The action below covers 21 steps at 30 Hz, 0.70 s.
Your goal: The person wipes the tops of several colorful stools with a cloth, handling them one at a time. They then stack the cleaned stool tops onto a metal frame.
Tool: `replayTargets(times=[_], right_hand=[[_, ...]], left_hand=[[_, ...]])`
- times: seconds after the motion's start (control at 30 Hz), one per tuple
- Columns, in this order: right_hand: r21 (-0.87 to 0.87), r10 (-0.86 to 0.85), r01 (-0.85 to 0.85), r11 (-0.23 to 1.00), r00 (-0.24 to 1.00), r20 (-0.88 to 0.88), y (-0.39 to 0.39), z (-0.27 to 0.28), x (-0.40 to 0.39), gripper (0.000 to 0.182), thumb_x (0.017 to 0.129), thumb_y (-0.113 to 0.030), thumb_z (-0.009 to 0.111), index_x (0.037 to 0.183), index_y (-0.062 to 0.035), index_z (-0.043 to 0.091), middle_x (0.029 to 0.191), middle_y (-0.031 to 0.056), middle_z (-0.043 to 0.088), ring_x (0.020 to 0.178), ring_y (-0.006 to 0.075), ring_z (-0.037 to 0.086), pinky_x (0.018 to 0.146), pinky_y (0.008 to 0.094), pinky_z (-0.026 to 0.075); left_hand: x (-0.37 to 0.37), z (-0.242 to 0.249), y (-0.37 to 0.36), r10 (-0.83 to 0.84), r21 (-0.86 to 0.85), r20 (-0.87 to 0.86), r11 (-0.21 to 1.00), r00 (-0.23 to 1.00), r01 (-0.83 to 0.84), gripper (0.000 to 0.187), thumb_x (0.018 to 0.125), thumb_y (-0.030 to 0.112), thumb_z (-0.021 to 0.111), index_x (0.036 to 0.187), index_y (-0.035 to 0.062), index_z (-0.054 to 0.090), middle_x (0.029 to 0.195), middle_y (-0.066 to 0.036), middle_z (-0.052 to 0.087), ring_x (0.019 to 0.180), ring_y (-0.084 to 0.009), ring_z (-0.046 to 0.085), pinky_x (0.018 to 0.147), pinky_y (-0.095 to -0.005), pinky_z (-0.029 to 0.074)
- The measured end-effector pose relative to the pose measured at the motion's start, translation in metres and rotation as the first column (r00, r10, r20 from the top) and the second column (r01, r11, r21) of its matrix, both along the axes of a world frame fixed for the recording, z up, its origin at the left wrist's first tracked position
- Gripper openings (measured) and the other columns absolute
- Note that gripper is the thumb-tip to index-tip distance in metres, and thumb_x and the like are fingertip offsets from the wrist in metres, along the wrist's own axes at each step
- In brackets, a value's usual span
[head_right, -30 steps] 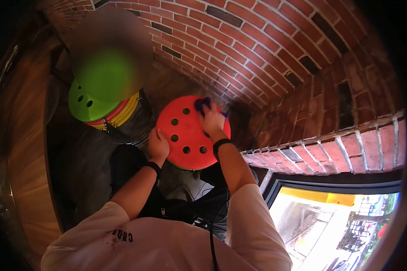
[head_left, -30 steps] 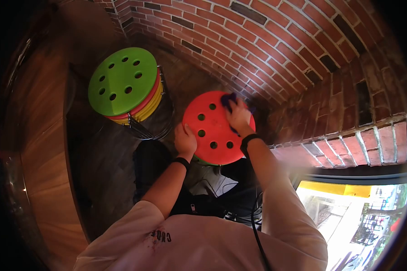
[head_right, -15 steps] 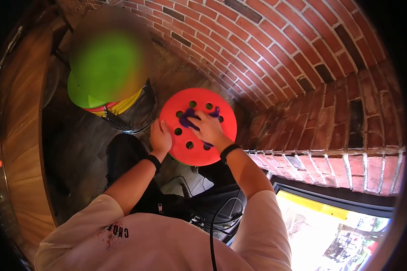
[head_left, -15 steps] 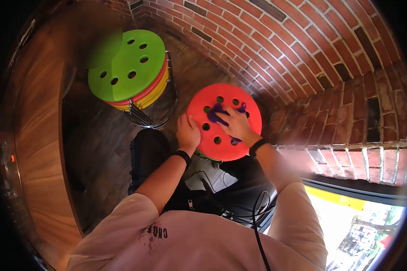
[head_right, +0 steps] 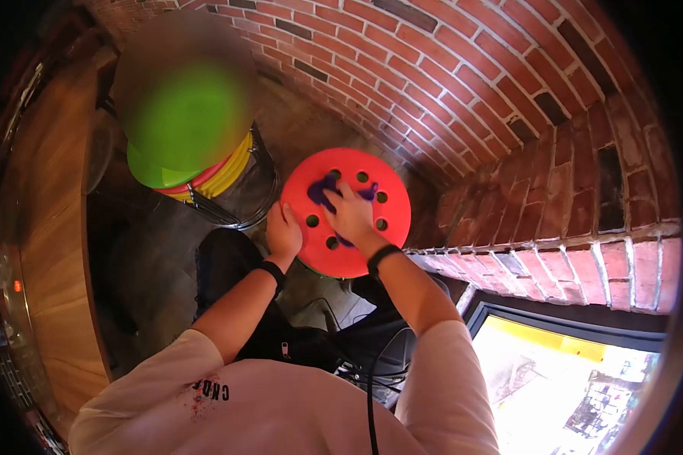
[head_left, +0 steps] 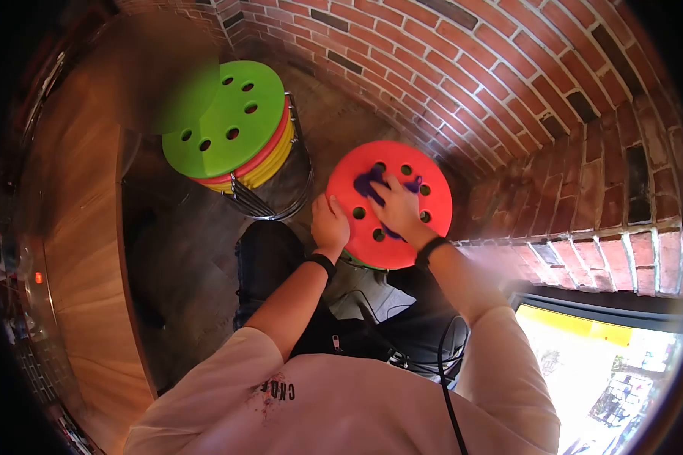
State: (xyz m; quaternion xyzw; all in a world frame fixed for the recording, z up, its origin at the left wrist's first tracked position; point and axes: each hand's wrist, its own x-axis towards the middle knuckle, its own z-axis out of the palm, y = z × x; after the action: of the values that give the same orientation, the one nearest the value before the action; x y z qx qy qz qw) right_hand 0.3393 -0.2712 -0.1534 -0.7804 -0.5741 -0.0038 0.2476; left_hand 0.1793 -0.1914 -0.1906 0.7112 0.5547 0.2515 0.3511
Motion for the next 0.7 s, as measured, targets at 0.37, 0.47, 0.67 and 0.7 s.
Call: replayTargets(times=[0.37,0.47,0.67,0.7], right_hand=[[-0.039,0.177,-0.175,0.984,0.983,0.051,-0.025,0.011,0.020,0.034,0.081,-0.026,0.074,0.114,-0.0151,0.072,0.112,0.0092,0.060,0.089,0.0288,0.069,0.068,0.0421,0.057],[-0.036,0.075,-0.074,0.997,0.996,0.046,0.000,0.005,0.030,0.033,0.083,-0.028,0.073,0.113,-0.0144,0.072,0.112,0.0106,0.060,0.089,0.0315,0.069,0.069,0.0432,0.057],[0.037,-0.195,0.191,0.981,0.971,0.137,0.052,-0.014,0.062,0.034,0.087,-0.031,0.070,0.116,-0.0139,0.070,0.112,0.0121,0.059,0.089,0.0350,0.068,0.070,0.0468,0.057],[0.018,-0.209,0.208,0.978,0.970,0.126,0.053,-0.013,0.061,0.034,0.088,-0.031,0.070,0.116,-0.0137,0.069,0.112,0.0123,0.059,0.089,0.0352,0.068,0.070,0.0473,0.057]], left_hand=[[0.003,0.001,0.000,0.013,0.010,0.067,1.000,0.998,-0.014,0.037,0.105,0.033,0.042,0.127,0.0069,0.055,0.128,-0.020,0.057,0.111,-0.0449,0.059,0.091,-0.0533,0.049],[0.003,-0.001,0.001,0.019,0.004,0.062,1.000,0.998,-0.020,0.036,0.105,0.033,0.042,0.127,0.0076,0.055,0.128,-0.020,0.057,0.111,-0.0451,0.059,0.091,-0.0535,0.049],[0.004,0.006,0.000,0.042,0.008,0.052,0.999,0.998,-0.042,0.037,0.106,0.033,0.040,0.123,0.0062,0.058,0.118,-0.021,0.063,0.113,-0.0430,0.058,0.093,-0.0506,0.047],[0.001,0.005,-0.001,0.041,0.012,0.040,0.999,0.998,-0.041,0.037,0.106,0.033,0.040,0.123,0.0061,0.058,0.118,-0.021,0.063,0.113,-0.0432,0.058,0.093,-0.0509,0.047]])
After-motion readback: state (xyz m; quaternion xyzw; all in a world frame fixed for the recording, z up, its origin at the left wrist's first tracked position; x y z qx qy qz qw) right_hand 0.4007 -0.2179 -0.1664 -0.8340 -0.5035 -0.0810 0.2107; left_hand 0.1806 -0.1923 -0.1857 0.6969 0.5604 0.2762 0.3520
